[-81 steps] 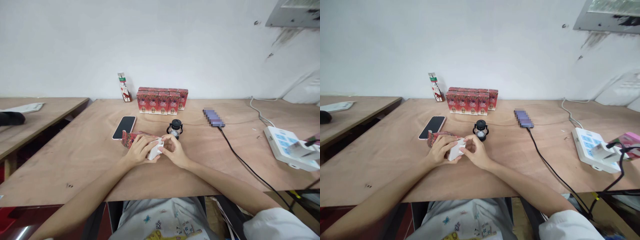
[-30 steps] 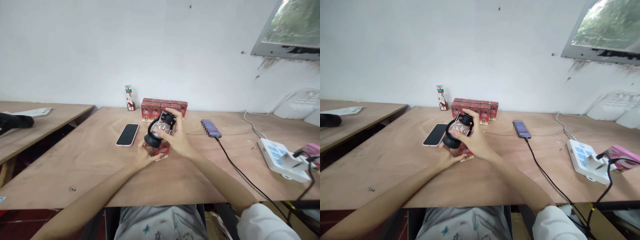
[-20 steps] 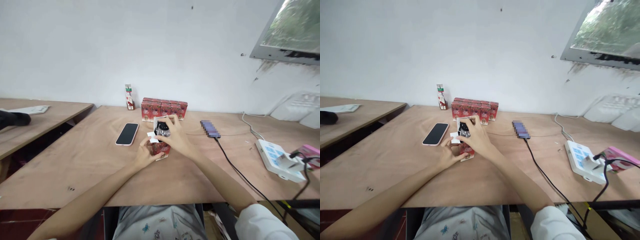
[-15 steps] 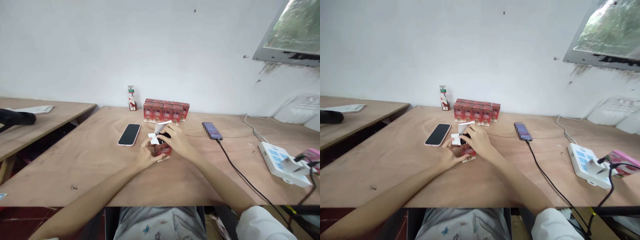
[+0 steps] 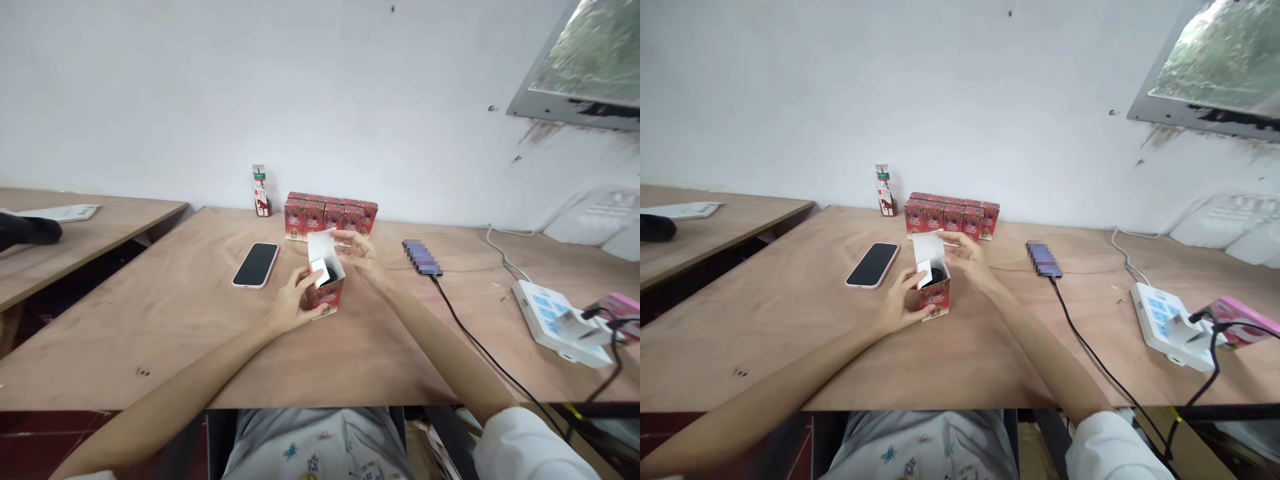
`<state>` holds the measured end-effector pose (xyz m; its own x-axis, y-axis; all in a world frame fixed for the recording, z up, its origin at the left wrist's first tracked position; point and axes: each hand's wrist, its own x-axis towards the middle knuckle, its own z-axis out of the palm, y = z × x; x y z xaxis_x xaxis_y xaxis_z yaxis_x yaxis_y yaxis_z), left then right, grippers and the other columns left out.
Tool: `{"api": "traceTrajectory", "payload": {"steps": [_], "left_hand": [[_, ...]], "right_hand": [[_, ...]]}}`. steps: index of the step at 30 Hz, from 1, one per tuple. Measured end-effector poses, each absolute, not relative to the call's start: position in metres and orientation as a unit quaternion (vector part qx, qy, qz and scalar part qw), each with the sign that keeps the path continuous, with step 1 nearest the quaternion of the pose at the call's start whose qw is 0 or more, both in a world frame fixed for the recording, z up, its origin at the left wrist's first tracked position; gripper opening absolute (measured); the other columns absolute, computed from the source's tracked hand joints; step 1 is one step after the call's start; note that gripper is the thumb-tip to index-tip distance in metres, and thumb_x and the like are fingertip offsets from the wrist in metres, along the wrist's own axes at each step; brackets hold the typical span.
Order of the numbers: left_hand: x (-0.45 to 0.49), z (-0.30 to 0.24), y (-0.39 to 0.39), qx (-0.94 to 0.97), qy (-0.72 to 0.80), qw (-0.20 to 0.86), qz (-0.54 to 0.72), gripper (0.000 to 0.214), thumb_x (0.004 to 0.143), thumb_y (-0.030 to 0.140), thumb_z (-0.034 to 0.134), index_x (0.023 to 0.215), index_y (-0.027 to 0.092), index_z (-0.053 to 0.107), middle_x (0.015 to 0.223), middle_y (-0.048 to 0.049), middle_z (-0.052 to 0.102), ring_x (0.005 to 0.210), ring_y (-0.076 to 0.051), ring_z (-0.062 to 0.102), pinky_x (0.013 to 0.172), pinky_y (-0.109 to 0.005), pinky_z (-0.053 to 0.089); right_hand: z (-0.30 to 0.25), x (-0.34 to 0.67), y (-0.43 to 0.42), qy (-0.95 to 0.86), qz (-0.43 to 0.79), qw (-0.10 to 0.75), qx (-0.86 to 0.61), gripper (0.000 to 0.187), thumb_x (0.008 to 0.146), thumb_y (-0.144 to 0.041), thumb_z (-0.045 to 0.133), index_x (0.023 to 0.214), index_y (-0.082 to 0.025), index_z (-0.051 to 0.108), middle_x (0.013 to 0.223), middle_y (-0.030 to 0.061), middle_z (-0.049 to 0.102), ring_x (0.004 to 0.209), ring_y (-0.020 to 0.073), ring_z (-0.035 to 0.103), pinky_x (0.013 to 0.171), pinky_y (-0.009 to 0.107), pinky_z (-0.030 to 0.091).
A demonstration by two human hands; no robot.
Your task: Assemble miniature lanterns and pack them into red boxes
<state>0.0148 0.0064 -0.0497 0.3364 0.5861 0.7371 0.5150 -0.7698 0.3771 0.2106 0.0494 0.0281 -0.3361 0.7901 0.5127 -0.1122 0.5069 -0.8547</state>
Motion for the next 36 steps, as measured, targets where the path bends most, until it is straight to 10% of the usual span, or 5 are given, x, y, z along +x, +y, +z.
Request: {"api": "traceTrajectory", "payload": {"steps": [5, 16, 36], "left_hand": [[0.013, -0.044, 0.010, 0.814, 0.316, 0.094, 0.479, 0.060, 0.071, 0.032, 0.072, 0.125, 0.027, 0.045, 0.116, -0.0092, 0.048, 0.105, -0.025, 0.057, 0.075, -0.035, 0.056], [0.013, -0.039, 0.010, 0.819, 0.318, 0.126, 0.460, 0.064, 0.071, 0.033, 0.073, 0.127, 0.028, 0.042, 0.121, -0.0091, 0.043, 0.106, -0.024, 0.057, 0.082, -0.039, 0.055], [0.013, -0.050, 0.013, 0.783, 0.313, 0.189, 0.503, 0.101, 0.070, 0.033, 0.075, 0.145, 0.028, 0.009, 0.141, -0.0191, 0.036, 0.119, -0.032, 0.053, 0.086, -0.048, 0.054]], "right_hand": [[0.020, 0.198, 0.046, -0.696, 0.469, 0.497, -0.220, 0.079, 0.060, -0.049, 0.078, 0.127, -0.029, 0.040, 0.136, 0.0072, 0.048, 0.110, 0.0215, 0.059, 0.091, 0.038, 0.051], [0.018, 0.199, 0.035, -0.688, 0.362, 0.580, -0.244, 0.036, 0.082, -0.049, 0.060, 0.108, -0.028, 0.047, 0.100, 0.0023, 0.060, 0.097, 0.0165, 0.060, 0.088, 0.034, 0.050], [0.004, 0.214, 0.018, -0.819, 0.244, 0.479, -0.202, 0.021, 0.090, -0.039, 0.053, 0.099, -0.024, 0.063, 0.126, 0.0101, 0.055, 0.120, 0.0219, 0.053, 0.101, 0.046, 0.042]]}}
